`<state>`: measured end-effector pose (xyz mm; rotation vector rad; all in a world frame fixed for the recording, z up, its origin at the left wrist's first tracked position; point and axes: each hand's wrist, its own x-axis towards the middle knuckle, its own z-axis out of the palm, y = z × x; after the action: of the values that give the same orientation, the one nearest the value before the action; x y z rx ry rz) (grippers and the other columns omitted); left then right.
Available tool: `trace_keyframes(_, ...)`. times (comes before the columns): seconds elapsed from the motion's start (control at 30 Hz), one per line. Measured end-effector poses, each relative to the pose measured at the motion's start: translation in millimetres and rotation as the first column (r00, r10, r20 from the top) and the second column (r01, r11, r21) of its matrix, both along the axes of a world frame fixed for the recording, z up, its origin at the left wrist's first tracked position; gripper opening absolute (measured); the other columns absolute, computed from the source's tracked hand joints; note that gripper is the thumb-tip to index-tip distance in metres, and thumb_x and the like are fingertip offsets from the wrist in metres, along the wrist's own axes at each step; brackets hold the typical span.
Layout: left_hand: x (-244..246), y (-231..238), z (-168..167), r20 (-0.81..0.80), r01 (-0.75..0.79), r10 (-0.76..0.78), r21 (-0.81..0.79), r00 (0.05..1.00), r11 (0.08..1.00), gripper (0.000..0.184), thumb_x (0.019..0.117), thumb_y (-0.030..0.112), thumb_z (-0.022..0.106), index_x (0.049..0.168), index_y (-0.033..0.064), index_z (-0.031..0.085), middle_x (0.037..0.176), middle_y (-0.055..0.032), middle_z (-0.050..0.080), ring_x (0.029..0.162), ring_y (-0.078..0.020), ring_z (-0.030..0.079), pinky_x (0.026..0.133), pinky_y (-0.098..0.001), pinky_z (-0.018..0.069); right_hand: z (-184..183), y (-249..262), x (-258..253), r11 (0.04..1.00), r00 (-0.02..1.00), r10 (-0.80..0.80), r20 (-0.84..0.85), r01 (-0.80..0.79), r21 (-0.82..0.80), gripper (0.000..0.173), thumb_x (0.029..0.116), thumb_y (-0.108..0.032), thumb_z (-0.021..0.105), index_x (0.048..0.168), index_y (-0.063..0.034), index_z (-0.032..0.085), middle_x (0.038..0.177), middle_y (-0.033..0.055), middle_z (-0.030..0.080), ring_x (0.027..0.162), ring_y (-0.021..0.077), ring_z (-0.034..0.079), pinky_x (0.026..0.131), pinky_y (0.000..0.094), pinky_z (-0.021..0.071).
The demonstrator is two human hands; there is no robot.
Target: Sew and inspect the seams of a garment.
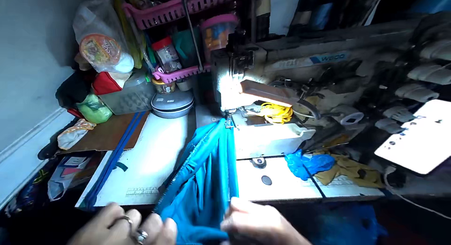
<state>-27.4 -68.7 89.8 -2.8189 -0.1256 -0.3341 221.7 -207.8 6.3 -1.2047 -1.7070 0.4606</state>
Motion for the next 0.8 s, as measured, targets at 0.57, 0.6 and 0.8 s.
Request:
trace_keyframes(0.57,60,40,-69,0.280,0.079,-0.108,0.113,0.954,0.990,0.020,0.1052,0.027,0.048,0.096,0.0187,0.063,0.077,0.0006,0.058,0.062,-0.0173,0.049,0.058,-0.0323,0.0391,-39,22,-3,0.993,0.991,-0.117,-0.063,0.116,-0.021,0.022,0.1028,-0.019,0.061,0.098,-0.0013,0.074,0.089,0.0103,0.067,0.086,0.0135,0.064,0.077,0.0248,0.0516)
trace_keyframes(0.6,66,42,-72,0.292,0.093,-0.122,0.112,0.949,0.989,0.020,0.1046,0.027,0.048,0.094,0.0189,0.063,0.076,0.0011,0.058,0.062,-0.0168,0.050,0.059,-0.0319,0.0403,-41,22,0,0.991,0.989,-0.131,-0.074,0.129,-0.032,0.022,0.1027,-0.019,0.061,0.098,-0.0016,0.074,0.089,0.0098,0.067,0.087,0.0124,0.064,0.077,0.0242,0.0518)
trace_keyframes(0.8,84,44,-79,0.286,0.108,-0.119,0.054,0.951,0.993,0.018,0.1017,0.024,0.051,0.095,0.0187,0.067,0.077,0.0011,0.060,0.061,-0.0168,0.052,0.053,-0.0315,0.0401,-49,21,13,0.980,0.978,-0.178,-0.106,0.166,-0.108,0.021,0.1031,-0.018,0.059,0.101,-0.0048,0.075,0.089,0.0052,0.069,0.086,0.0051,0.064,0.076,0.0194,0.0520)
